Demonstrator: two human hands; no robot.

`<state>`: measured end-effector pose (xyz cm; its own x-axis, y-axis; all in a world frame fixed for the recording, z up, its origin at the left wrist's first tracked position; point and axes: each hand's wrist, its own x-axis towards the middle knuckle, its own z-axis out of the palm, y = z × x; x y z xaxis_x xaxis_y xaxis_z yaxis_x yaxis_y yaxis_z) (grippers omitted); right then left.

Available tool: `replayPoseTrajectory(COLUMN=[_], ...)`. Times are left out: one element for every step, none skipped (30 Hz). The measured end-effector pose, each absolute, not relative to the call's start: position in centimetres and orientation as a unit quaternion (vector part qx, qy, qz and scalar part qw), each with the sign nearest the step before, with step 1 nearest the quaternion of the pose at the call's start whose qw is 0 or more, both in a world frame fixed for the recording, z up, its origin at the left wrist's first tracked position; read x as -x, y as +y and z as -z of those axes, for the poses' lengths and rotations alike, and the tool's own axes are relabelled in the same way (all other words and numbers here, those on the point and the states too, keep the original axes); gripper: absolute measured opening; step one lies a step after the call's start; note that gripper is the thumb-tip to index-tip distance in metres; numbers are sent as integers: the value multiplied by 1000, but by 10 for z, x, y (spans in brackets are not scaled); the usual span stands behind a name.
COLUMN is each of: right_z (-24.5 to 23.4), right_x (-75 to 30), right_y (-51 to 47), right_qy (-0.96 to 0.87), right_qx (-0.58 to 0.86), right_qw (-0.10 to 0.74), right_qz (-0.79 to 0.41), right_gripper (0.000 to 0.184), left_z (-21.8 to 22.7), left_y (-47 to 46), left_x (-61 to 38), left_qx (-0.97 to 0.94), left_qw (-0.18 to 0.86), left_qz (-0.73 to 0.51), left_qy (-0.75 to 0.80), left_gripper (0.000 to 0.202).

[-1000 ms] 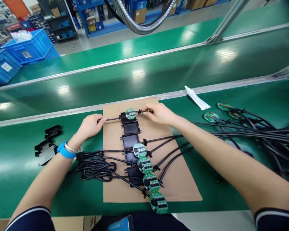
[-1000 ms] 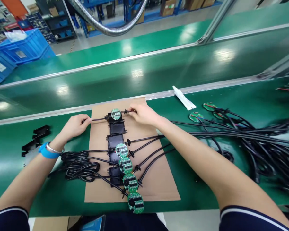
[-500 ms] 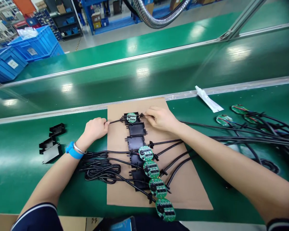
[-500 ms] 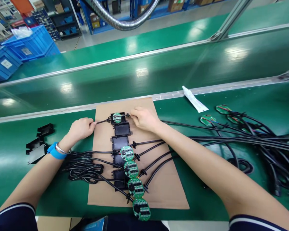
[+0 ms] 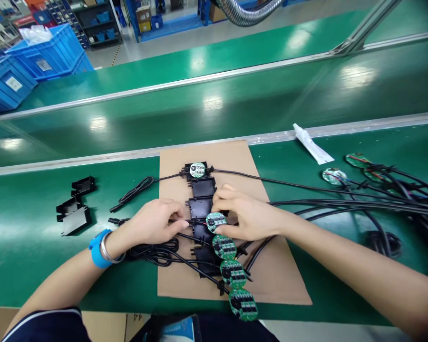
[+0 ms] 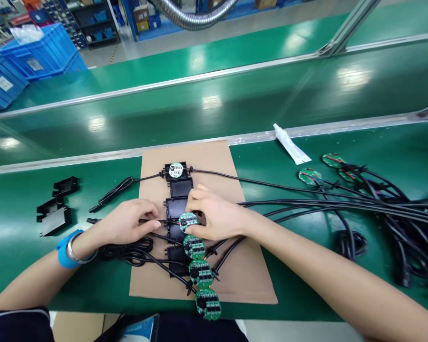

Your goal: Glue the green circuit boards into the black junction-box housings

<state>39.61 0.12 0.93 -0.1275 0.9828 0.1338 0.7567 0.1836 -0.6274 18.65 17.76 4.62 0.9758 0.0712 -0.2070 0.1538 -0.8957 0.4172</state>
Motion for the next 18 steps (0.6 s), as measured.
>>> replayPoseTrajectory(right_z=[-10, -10, -11, -12, -13, -15, -16, -16, -14, -11, -6, 1, 8, 16, 23, 29, 33, 35], right_x=[-390, -386, -384, -384, -386, -391, -397, -404, -412, -420, -427, -432, -436, -438, -439, -438, -437, -434], right_y=[-3, -5, -7, -8, -7, -6, -5, -3, 0, 3, 6, 9, 13, 16, 18, 20, 21, 20], right_qy=[-721, -722, -724, -726, -725, -718, -703, -682, -658, -635, -619, -615, -620, -631, -643, -652, -658, -660], right_qx=[598, 595, 591, 586, 583, 586, 597, 617, 641, 666, 686, 697, 700, 697, 693, 690, 690, 693], right_qw=[269, 273, 278, 284, 290, 298, 308, 318, 324, 325, 321, 314, 306, 300, 295, 290, 285, 280], right_qz=[-223, -223, -221, -222, -226, -229, -231, -230, -227, -218, -206, -194, -179, -160, -140, -118, -97, -74], right_gripper=[21, 17, 13, 10, 10, 12, 20, 30, 38, 39, 34, 27, 20, 16, 14, 14, 15, 16], left_z=[-43, -41, -39, -39, -40, -42, -45, -48, -50, -50, -49, -46, -42, -37, -32, -28, -25, -24], left_y=[174, 172, 171, 172, 174, 177, 180, 184, 188, 192, 195, 198, 200, 202, 203, 203, 203, 203], left_x=[-184, -182, -181, -180, -180, -181, -184, -187, -191, -196, -201, -207, -213, -218, -222, -224, -225, -224], left_qx=[-963, -959, -958, -956, -954, -954, -956, -958, -961, -965, -969, -973, -976, -978, -978, -979, -979, -979], left_qw=[244, 255, 262, 268, 274, 274, 266, 249, 226, 198, 165, 131, 101, 77, 61, 49, 37, 22], left_qz=[104, 108, 107, 104, 99, 87, 66, 42, 21, 10, 9, 18, 31, 42, 48, 48, 45, 40], left_qy=[50, 51, 55, 61, 71, 87, 109, 132, 155, 173, 185, 190, 191, 190, 192, 194, 196, 198], left_gripper=[17, 16, 16, 17, 18, 19, 20, 22, 24, 26, 28, 29, 29, 29, 28, 28, 28, 27])
